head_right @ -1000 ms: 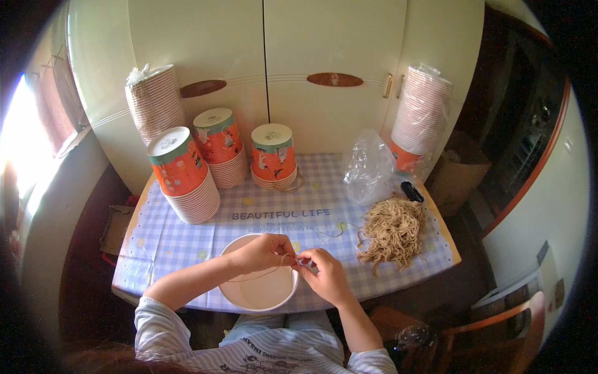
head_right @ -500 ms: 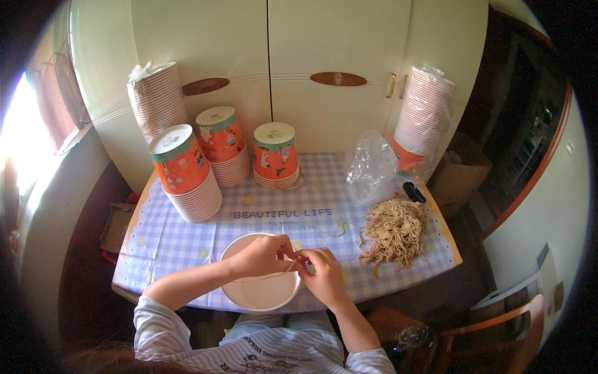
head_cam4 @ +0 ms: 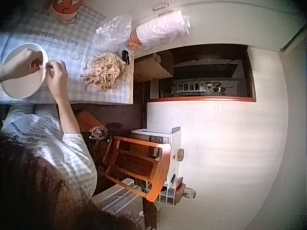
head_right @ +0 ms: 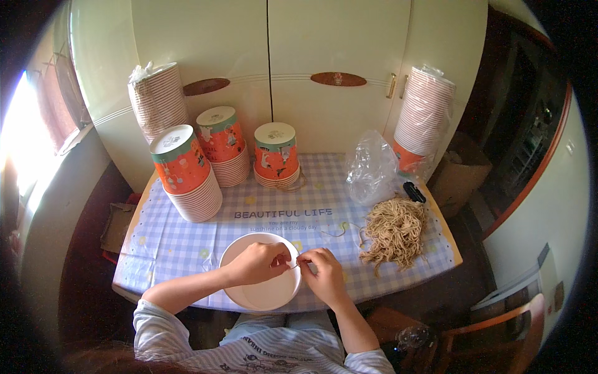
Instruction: Threading and attaching plastic handles to paper buckets.
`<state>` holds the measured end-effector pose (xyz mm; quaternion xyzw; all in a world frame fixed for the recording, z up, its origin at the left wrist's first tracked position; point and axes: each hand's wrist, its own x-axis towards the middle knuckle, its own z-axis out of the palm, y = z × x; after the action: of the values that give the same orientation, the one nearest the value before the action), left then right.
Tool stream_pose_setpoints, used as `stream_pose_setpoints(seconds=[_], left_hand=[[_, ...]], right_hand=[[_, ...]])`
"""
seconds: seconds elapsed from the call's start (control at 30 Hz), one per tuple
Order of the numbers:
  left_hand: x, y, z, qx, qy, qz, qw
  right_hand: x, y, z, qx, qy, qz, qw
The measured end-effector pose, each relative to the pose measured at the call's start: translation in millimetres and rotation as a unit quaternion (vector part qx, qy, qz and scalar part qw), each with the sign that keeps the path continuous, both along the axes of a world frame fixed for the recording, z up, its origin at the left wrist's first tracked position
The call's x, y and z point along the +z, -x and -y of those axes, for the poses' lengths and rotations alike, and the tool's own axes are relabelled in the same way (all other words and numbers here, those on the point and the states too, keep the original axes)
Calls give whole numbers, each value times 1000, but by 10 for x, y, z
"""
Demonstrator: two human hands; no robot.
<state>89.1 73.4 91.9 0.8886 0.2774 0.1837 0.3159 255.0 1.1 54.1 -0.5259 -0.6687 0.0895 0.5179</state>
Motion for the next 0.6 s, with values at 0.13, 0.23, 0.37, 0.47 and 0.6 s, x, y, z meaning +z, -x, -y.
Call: stream_pose_setpoints(seconds=[0.13, 0.23, 0.37, 0.47, 0.6], left_hand=[[-25, -51, -21, 1, -24, -47, 999], [-56, -111, -35, 0, -44, -80, 996], [-102, -141, -10, 1, -84, -85, 993], [-172, -172, -20, 9, -126, -79, 989], [-147, -162, -16, 16, -147, -52, 988]], right_hand=[[-25, -10, -8, 14, 4, -15, 1000], [-29, -14, -7, 14, 10, -26, 1000], [-50, -19, -4, 19, 15, -48, 999], [-72, -29, -6, 23, 21, -61, 998], [-91, -37, -10, 25, 24, -70, 997]])
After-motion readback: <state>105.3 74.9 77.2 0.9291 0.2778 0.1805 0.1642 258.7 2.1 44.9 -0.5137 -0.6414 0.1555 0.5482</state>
